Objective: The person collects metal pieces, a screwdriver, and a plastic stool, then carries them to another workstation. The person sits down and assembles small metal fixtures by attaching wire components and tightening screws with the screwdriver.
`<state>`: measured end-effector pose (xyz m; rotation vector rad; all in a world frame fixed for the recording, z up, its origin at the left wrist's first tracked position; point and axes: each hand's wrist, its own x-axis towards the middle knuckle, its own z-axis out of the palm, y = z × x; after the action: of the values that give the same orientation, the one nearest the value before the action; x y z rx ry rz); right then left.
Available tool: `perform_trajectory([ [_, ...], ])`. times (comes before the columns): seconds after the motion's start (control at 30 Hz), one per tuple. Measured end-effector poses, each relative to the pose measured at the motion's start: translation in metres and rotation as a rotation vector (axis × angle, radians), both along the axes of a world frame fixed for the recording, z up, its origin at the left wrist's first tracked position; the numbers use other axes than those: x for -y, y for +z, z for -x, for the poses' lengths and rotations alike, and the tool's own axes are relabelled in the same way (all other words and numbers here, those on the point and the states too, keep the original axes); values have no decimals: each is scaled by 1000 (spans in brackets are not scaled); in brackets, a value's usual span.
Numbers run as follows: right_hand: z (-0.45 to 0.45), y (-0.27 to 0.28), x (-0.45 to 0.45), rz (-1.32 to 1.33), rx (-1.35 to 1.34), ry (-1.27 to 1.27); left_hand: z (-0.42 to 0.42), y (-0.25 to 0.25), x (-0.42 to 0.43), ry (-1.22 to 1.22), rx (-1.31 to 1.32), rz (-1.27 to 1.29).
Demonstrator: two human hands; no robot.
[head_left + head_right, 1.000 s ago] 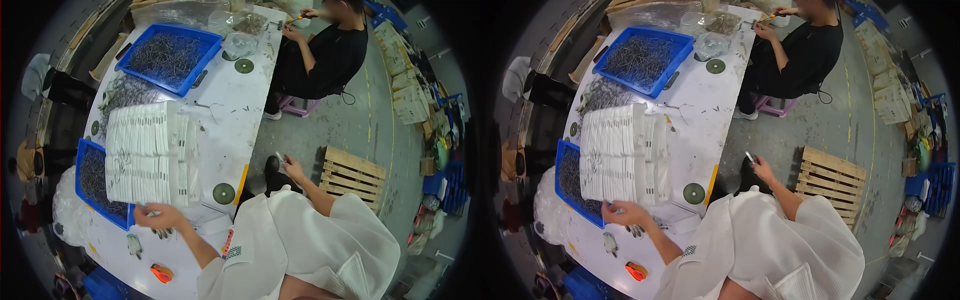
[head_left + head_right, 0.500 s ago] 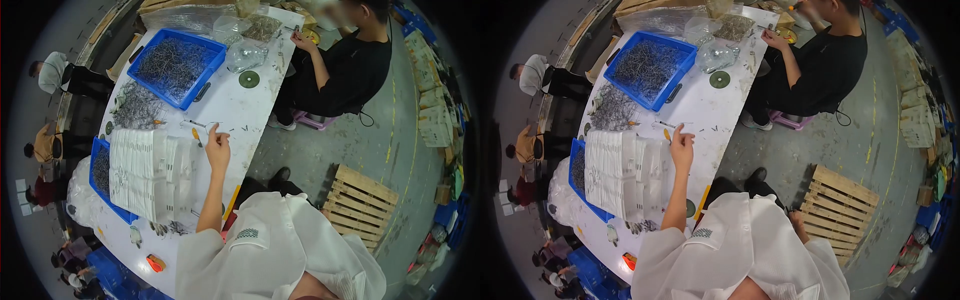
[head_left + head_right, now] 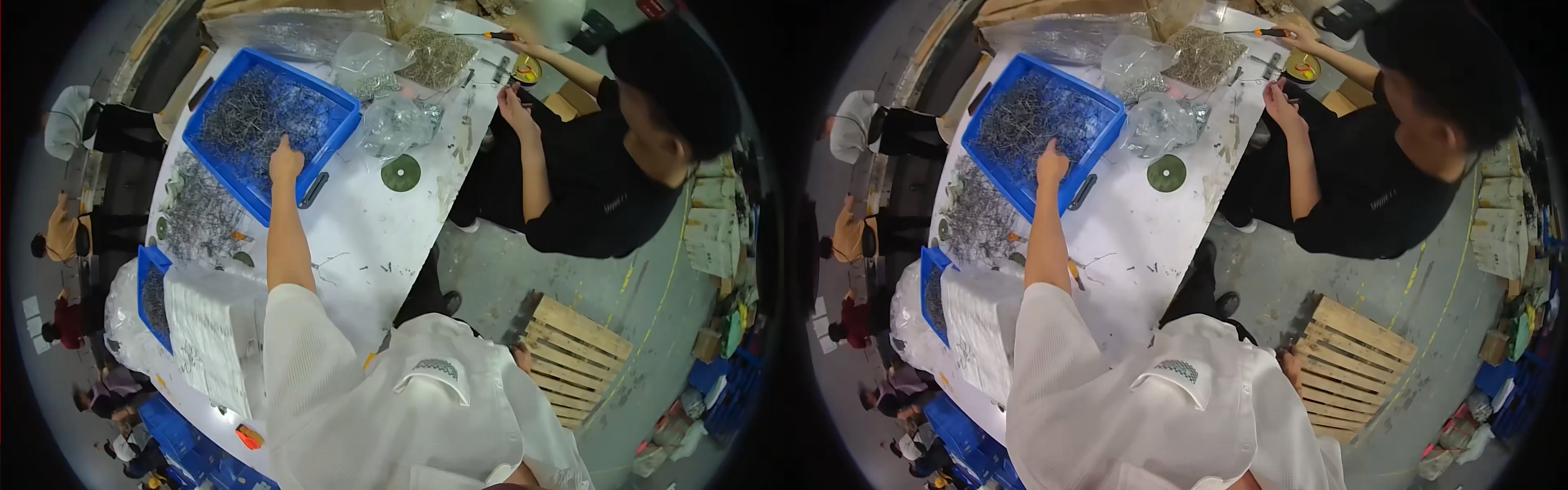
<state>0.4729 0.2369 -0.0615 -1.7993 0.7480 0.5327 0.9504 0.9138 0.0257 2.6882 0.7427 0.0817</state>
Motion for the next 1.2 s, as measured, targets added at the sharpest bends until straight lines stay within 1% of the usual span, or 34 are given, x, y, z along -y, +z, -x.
perform_trajectory([
  [0.03, -6, 12, -3, 71, 48, 116, -4, -7, 3, 33, -64, 8],
  [0.07, -22, 19, -6, 77, 38, 125, -14, -9, 4, 64, -117, 10],
  [0.1, -38, 25, -9, 75, -75, 101, -23, -9, 4, 92, -168, 8],
  [0.17, -62, 48, -23, 67, -314, 43, -30, -16, -6, 90, -177, 15],
  [0.2, -66, 42, -23, 67, -326, 42, -33, -19, -11, 84, -169, 22],
  [0.27, -68, 33, -23, -56, -293, -94, -35, -27, -14, 69, -177, 34],
  [0.3, -72, 34, -24, -115, -270, -162, -35, -28, -14, 67, -229, 76],
  [0.33, -75, 34, -27, -110, -276, -165, -35, -28, -15, 68, -277, 118],
  [0.4, -82, 32, -32, -31, -226, -54, -35, -28, -15, 81, -328, 166],
  [0.43, -85, 33, -32, 8, -201, 5, -34, -27, -16, 114, -247, 161],
  [0.5, -83, 25, -24, -13, -168, 47, -32, -25, -17, 180, -80, 148],
  [0.53, -85, 22, -22, -38, -128, 78, -29, -25, -15, 188, -78, 151],
  [0.6, -88, 19, -13, -60, -84, 115, -26, -25, -8, 64, -79, 212],
  [0.63, -96, 27, -15, -49, -118, 107, -24, -25, -5, -1, -79, 243],
  [0.67, -104, 36, -18, -37, -153, 97, -25, -25, -3, 1, -77, 246],
  [0.77, -109, 44, -13, -30, -204, 40, -36, -20, 8, -4, -200, 198],
  [0.8, -109, 43, -10, -43, -222, 2, -39, -19, 11, -6, -196, 201],
  [0.9, -107, 39, -5, -76, -211, -60, -49, -15, 27, 65, -297, 53],
  [0.93, -104, 38, -5, -98, -184, -84, -53, -20, 28, 57, -296, 53],
  [1.0, -97, 40, -6, -116, -155, -127, -65, -51, 21, 88, -274, -25],
  [1.07, -96, 42, -9, -13, -241, -69, -72, -71, 11, 95, -257, -65],
  [1.13, -90, 36, -10, 29, -282, -42, -76, -78, -7, 61, -300, 57],
  [1.17, -82, 32, -9, 54, -213, 25, -76, -80, -13, 50, -324, 116],
  [1.2, -72, 22, -5, 77, -143, 95, -75, -74, -11, 52, -323, 110],
])
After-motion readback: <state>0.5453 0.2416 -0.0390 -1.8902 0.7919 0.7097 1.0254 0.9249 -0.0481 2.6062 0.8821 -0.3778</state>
